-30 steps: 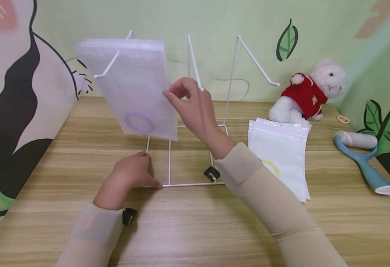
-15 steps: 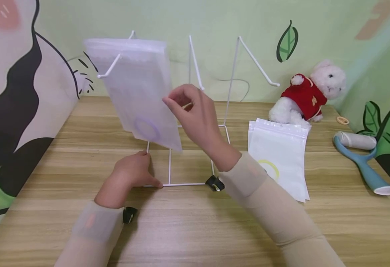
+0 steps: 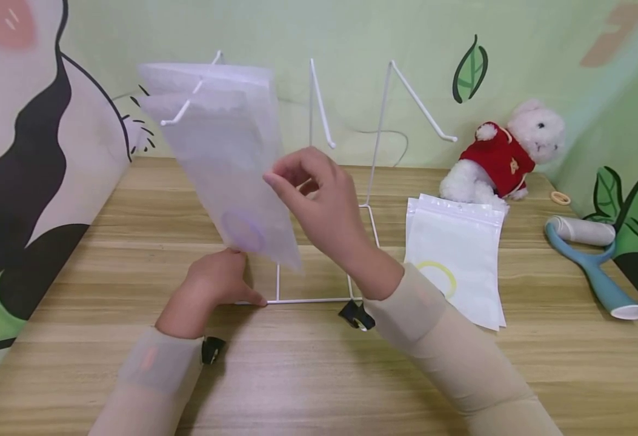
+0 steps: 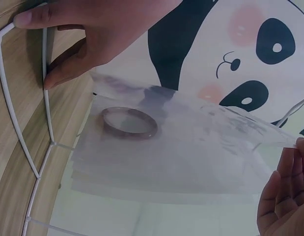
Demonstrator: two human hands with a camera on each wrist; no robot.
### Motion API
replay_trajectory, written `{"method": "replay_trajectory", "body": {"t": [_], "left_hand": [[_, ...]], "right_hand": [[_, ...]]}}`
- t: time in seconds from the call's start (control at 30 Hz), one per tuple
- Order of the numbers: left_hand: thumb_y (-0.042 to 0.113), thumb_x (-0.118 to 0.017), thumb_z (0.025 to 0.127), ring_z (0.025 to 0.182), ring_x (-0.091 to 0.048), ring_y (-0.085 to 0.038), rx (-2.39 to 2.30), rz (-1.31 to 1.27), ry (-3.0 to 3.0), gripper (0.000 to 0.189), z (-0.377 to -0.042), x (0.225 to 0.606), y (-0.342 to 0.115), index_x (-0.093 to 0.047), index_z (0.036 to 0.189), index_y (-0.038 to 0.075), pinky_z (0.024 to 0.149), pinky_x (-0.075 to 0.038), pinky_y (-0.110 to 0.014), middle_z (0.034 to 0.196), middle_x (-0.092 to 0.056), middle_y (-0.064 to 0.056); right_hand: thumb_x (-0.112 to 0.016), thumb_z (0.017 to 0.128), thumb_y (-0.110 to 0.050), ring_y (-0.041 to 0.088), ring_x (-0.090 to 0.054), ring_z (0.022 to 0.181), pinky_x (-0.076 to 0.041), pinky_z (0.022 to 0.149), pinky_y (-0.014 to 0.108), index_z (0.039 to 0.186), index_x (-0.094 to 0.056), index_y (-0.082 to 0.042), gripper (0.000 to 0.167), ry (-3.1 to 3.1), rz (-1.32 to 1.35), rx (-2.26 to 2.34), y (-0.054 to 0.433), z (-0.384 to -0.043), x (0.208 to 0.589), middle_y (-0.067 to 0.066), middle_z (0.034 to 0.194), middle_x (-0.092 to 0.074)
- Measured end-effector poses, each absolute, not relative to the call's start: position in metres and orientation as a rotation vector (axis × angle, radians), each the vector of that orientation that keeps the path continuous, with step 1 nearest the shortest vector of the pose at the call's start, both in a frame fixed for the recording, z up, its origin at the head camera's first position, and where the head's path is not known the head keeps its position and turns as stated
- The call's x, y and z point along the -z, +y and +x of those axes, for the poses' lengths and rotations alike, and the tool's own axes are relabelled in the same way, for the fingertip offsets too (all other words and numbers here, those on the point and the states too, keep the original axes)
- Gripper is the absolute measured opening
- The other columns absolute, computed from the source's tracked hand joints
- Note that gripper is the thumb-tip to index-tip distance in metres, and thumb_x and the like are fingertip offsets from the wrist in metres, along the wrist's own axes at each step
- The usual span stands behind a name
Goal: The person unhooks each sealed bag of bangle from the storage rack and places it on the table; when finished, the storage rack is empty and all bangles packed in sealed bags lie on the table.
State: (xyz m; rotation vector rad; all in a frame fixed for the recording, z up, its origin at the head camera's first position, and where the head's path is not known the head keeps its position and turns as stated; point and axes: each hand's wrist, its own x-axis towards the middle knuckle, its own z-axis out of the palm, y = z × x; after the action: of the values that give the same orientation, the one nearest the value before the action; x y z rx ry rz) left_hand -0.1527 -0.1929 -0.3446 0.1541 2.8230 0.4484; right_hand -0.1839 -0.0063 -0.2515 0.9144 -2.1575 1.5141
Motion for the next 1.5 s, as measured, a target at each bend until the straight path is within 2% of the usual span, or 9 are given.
{"method": "replay_trajectory", "body": {"t": [0.17, 0.37, 0.6, 0.8, 0.9, 1.5], "left_hand": [[0.048, -0.087, 0.066, 0.105, -0.063, -0.039, -0.438, 0.162, 2.819, 0.086, -0.152, 0.344, -0.193, -0.057, 0.126, -0.006, 0.085, -0.052, -0.051, 0.128, -0.062, -0.02], [0.046, -0.088, 0.065, 0.107, -0.063, -0.038, -0.47, 0.183, 2.834, 0.093, -0.152, 0.344, -0.193, -0.053, 0.136, -0.002, 0.086, -0.052, -0.05, 0.131, -0.061, -0.019], [0.043, -0.089, 0.065, 0.107, -0.063, -0.037, -0.513, 0.22, 2.849, 0.087, -0.153, 0.345, -0.192, -0.054, 0.133, 0.001, 0.085, -0.051, -0.052, 0.13, -0.062, -0.019], [0.042, -0.089, 0.064, 0.095, -0.065, -0.032, -0.558, 0.211, 2.845, 0.074, -0.151, 0.345, -0.192, -0.059, 0.117, 0.001, 0.078, -0.052, -0.05, 0.113, -0.068, -0.015], [0.043, -0.089, 0.065, 0.095, -0.065, -0.031, -0.54, 0.22, 2.838, 0.07, -0.151, 0.345, -0.192, -0.061, 0.112, 0.0, 0.078, -0.053, -0.049, 0.107, -0.068, -0.014], [0.041, -0.09, 0.062, 0.1, -0.061, -0.034, -0.589, 0.258, 2.88, 0.08, -0.146, 0.343, -0.193, -0.056, 0.116, -0.007, 0.086, -0.051, -0.048, 0.106, -0.063, -0.019]], "right_hand": [[-0.071, 0.092, -0.014, 0.009, -0.06, 0.074, -0.053, 0.068, 0.027, 0.095, -0.068, -0.005, 0.01, -2.111, 0.951, -1.512, -0.004, -0.177, 0.25, 0.002, 0.088, -0.065], [-0.072, 0.091, -0.01, 0.01, -0.06, 0.072, -0.053, 0.065, 0.027, 0.092, -0.067, -0.003, 0.009, -2.021, 1.023, -1.5, -0.001, -0.168, 0.247, 0.004, 0.086, -0.064], [-0.073, 0.088, -0.005, 0.011, -0.059, 0.068, -0.053, 0.063, 0.027, 0.089, -0.066, -0.001, 0.007, -1.904, 1.089, -1.517, 0.001, -0.16, 0.243, 0.005, 0.082, -0.063], [-0.073, 0.087, -0.001, 0.011, -0.059, 0.067, -0.052, 0.061, 0.027, 0.087, -0.065, -0.001, 0.007, -1.822, 1.152, -1.521, 0.002, -0.154, 0.239, 0.005, 0.081, -0.062], [-0.073, 0.086, 0.0, 0.01, -0.059, 0.067, -0.052, 0.061, 0.027, 0.086, -0.065, -0.001, 0.008, -1.791, 1.174, -1.516, 0.002, -0.151, 0.237, 0.006, 0.081, -0.063], [-0.074, 0.082, 0.006, 0.012, -0.053, 0.067, -0.048, 0.059, 0.026, 0.081, -0.066, 0.002, 0.009, -1.67, 1.252, -1.469, 0.011, -0.136, 0.225, 0.007, 0.076, -0.062]]}}
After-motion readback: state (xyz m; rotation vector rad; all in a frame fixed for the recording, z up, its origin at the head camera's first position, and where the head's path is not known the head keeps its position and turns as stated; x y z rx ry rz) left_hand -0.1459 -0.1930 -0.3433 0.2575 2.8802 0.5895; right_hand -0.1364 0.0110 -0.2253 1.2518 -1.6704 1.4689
